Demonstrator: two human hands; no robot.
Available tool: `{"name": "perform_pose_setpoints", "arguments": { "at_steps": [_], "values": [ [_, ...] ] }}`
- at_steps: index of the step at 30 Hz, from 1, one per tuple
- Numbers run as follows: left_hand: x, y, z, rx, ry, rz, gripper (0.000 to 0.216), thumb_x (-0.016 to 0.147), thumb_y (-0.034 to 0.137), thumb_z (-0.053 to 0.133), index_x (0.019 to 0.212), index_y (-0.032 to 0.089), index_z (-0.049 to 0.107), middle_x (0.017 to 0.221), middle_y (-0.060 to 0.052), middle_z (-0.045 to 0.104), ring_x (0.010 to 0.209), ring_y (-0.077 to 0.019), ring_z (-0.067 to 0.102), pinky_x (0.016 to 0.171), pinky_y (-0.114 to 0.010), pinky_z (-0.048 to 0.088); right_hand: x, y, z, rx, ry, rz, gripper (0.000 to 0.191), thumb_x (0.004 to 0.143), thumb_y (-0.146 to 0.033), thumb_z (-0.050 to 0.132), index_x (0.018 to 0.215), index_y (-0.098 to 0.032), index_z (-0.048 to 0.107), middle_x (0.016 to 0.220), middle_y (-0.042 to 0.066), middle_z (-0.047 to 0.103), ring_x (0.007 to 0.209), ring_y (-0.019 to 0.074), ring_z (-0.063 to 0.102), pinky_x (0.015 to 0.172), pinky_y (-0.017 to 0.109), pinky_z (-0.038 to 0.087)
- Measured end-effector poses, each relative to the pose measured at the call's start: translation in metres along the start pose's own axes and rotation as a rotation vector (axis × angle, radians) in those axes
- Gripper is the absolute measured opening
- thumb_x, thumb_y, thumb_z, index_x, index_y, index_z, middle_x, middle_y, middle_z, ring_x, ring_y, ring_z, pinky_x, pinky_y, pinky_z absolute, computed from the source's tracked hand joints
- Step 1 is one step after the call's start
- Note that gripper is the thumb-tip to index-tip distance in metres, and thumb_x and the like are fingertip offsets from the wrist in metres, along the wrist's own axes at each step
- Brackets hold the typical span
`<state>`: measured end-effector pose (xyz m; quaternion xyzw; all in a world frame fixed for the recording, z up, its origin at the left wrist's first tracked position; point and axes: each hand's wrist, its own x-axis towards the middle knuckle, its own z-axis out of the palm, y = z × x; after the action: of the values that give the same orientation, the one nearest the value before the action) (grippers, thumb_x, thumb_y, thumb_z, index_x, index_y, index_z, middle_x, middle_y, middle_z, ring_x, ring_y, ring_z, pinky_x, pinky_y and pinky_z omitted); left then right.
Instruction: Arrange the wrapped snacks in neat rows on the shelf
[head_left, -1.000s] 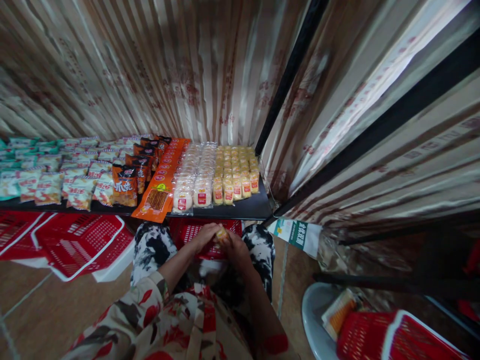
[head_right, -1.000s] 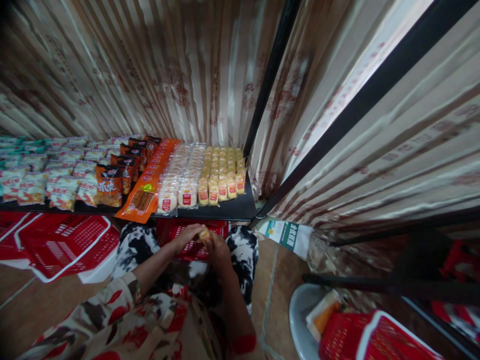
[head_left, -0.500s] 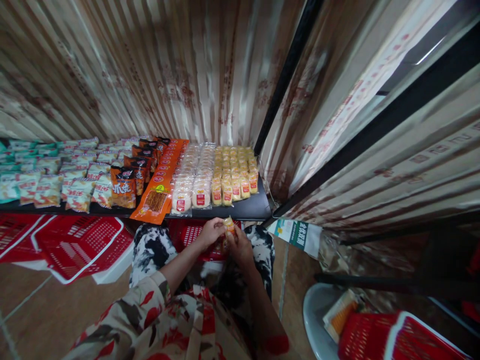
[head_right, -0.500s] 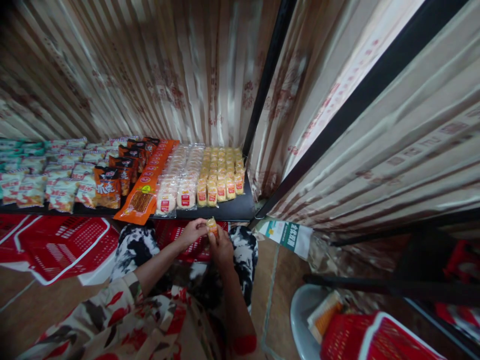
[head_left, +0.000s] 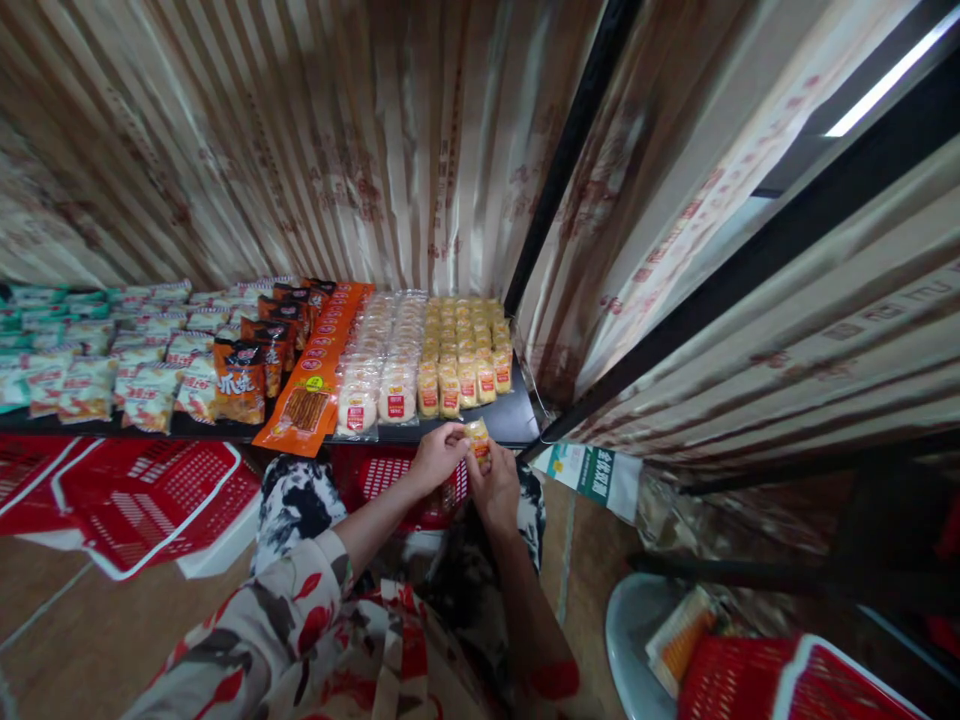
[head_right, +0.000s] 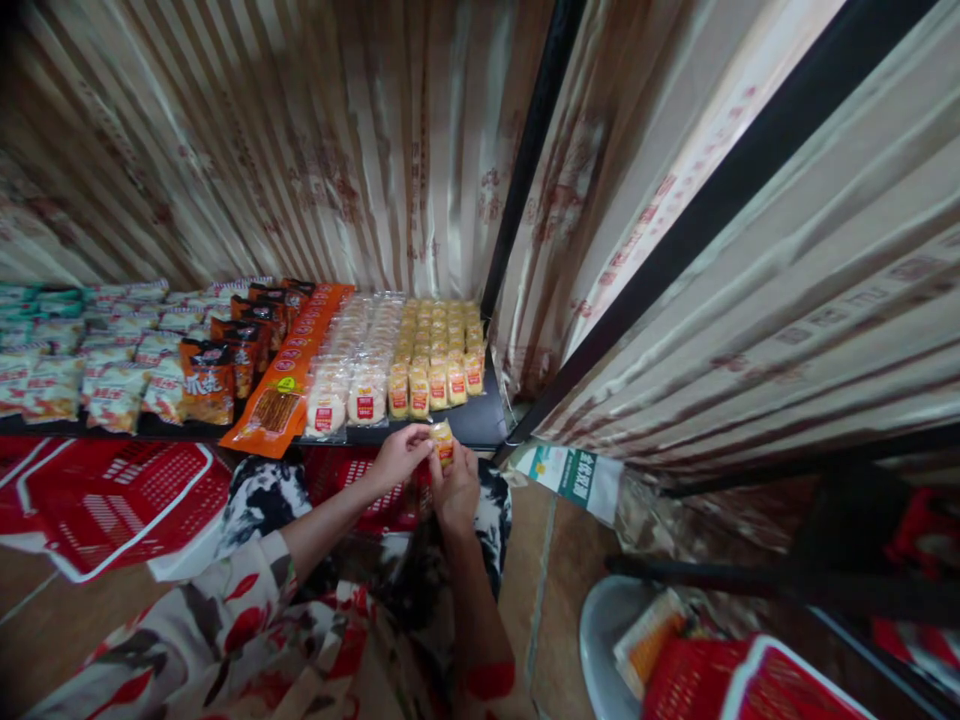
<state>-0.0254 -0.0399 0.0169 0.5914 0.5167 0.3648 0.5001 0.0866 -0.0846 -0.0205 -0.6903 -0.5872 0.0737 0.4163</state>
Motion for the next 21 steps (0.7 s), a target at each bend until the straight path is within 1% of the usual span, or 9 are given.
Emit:
{"name": "perform_pose_setpoints", "arguments": {
  "at_steps": [2,4,8,10,12,16,21],
  "values": [
    [0.0,0.002,0.001,0.04,0.023,0.052,0.022,0.081,0.014,0.052,0.1,0.013,0.061,0.097,-0.007,0.069,0.082,-0.0141,0.065,0.076,-0.026,0.052,0.008,0.001,0.0,-0.031,0.031,-0.003,0.047,0.088,-0.048,0.04,0.11,-0.011,0.06,0.094,0.014,0.06,0.085,0.0226,0.055,0.074,0.034,0.048],
    [0.0,0.003,0.0,0.141,0.071,0.123,0.023,0.082,0.012,0.05,0.101,0.013,0.061,0.101,-0.008,0.067,0.084,-0.0147,0.065,0.077,-0.027,0.054,0.015,0.001,0.002,-0.065,0.036,0.019,0.048,0.087,-0.048,0.041,0.11,-0.011,0.06,0.094,0.015,0.06,0.085,0.0227,0.055,0.073,0.033,0.048],
    [0.0,0.002,-0.002,0.44,0.173,0.362,0.023,0.081,0.008,0.049,0.096,0.015,0.064,0.103,-0.008,0.067,0.097,-0.0183,0.061,0.092,-0.036,0.05,0.031,-0.001,0.004,-0.117,-0.009,0.09,0.047,0.085,-0.048,0.042,0.111,-0.013,0.06,0.093,0.011,0.061,0.081,0.0213,0.056,0.07,0.032,0.046],
    [0.0,0.0,-0.004,0.551,0.207,0.48,0.024,0.081,0.007,0.047,0.096,0.016,0.064,0.105,-0.007,0.067,0.105,-0.0195,0.058,0.098,-0.039,0.047,0.039,-0.004,0.004,-0.13,-0.022,0.116,0.047,0.085,-0.048,0.042,0.113,-0.013,0.059,0.093,0.011,0.061,0.083,0.0214,0.056,0.071,0.031,0.045],
    [0.001,-0.001,-0.006,0.633,0.235,0.562,0.027,0.083,0.007,0.045,0.098,0.016,0.065,0.111,-0.008,0.065,0.112,-0.0206,0.054,0.102,-0.041,0.045,0.045,-0.007,0.005,-0.124,-0.023,0.123,0.048,0.085,-0.048,0.042,0.114,-0.013,0.059,0.096,0.012,0.061,0.087,0.0218,0.056,0.073,0.031,0.045],
    [0.005,-0.002,-0.01,0.781,0.239,0.626,0.034,0.083,0.006,0.041,0.108,0.012,0.063,0.126,-0.01,0.059,0.129,-0.0241,0.041,0.108,-0.044,0.039,0.056,-0.011,0.007,-0.107,-0.031,0.123,0.048,0.086,-0.045,0.043,0.117,-0.011,0.057,0.1,0.014,0.061,0.092,0.023,0.055,0.077,0.032,0.045],
    [0.009,-0.003,-0.013,0.866,0.184,0.646,0.041,0.082,0.006,0.04,0.118,0.01,0.058,0.137,-0.011,0.05,0.139,-0.0235,0.027,0.111,-0.045,0.035,0.064,-0.014,0.014,-0.087,-0.027,0.135,0.046,0.086,-0.044,0.045,0.117,-0.011,0.056,0.099,0.014,0.058,0.089,0.0227,0.055,0.077,0.033,0.045]
  ]
}}
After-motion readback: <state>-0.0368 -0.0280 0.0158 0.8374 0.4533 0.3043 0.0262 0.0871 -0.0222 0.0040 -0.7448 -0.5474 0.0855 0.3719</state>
